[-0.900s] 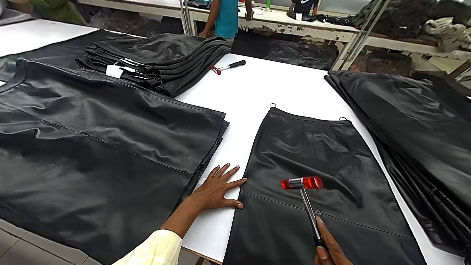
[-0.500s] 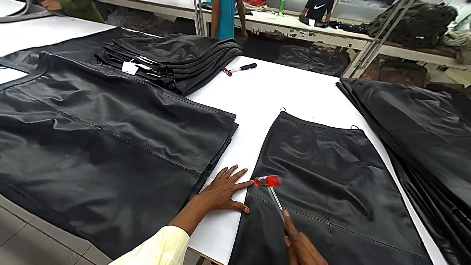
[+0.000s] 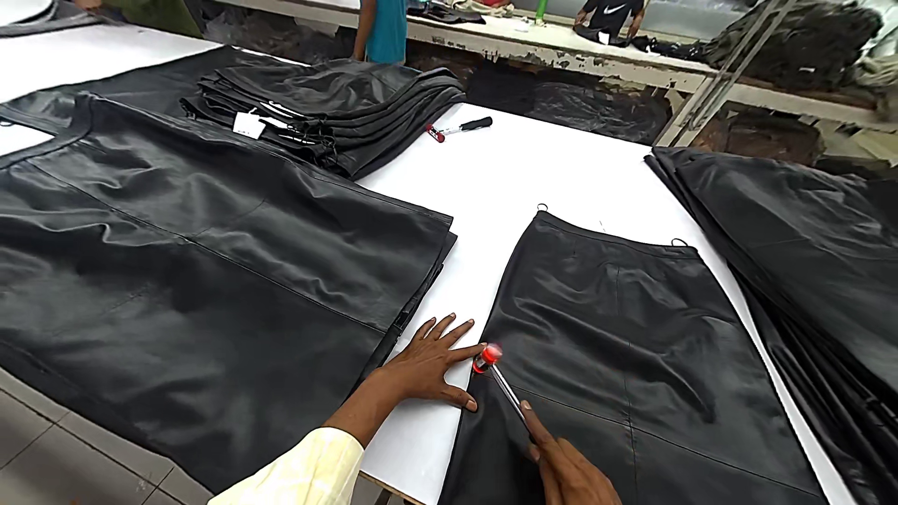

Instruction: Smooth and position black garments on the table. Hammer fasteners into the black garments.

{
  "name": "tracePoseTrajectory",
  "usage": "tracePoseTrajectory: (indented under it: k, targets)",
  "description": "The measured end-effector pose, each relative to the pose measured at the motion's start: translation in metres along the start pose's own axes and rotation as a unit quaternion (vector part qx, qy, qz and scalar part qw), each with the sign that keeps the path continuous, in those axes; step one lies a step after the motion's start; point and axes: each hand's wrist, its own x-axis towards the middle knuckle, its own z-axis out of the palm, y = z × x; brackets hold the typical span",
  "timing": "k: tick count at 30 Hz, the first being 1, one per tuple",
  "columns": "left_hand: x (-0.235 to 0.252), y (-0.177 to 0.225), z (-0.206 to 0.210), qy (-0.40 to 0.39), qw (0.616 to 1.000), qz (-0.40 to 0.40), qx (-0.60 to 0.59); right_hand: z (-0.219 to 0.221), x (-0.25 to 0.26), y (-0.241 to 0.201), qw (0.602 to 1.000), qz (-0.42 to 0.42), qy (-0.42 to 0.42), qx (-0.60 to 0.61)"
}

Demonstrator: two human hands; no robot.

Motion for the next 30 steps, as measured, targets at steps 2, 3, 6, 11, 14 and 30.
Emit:
tracePoseTrajectory:
  k: [2,3,6,11,14,30]
  targets:
    - [0.0,-0.001,-0.003,-0.007,1.0,-0.004,-0.009,-0.006,-0.001,-0.004,0.997,-0.027,0.055,0.041]
    - [0.001,-0.001,-0.003,-0.013,1.0,-0.006,-0.01,-0.006,-0.004,-0.006,0.996,-0.03,0.066,0.046]
    - [0.001,-0.001,-0.001,-0.014,1.0,-0.002,-0.012,0.007,-0.006,0.0,1.0,-0.005,-0.005,-0.004]
    - [0.0,-0.001,-0.004,-0.019,1.0,-0.002,-0.021,-0.002,-0.008,-0.007,0.998,-0.024,0.052,0.025]
    - [0.001,-0.001,-0.003,-0.022,1.0,-0.004,-0.016,0.005,-0.005,-0.001,1.0,-0.006,-0.006,-0.019]
    - [0.002,-0.003,-0.006,-0.034,0.999,0.002,-0.029,0.007,-0.017,-0.008,0.999,-0.006,-0.036,-0.029]
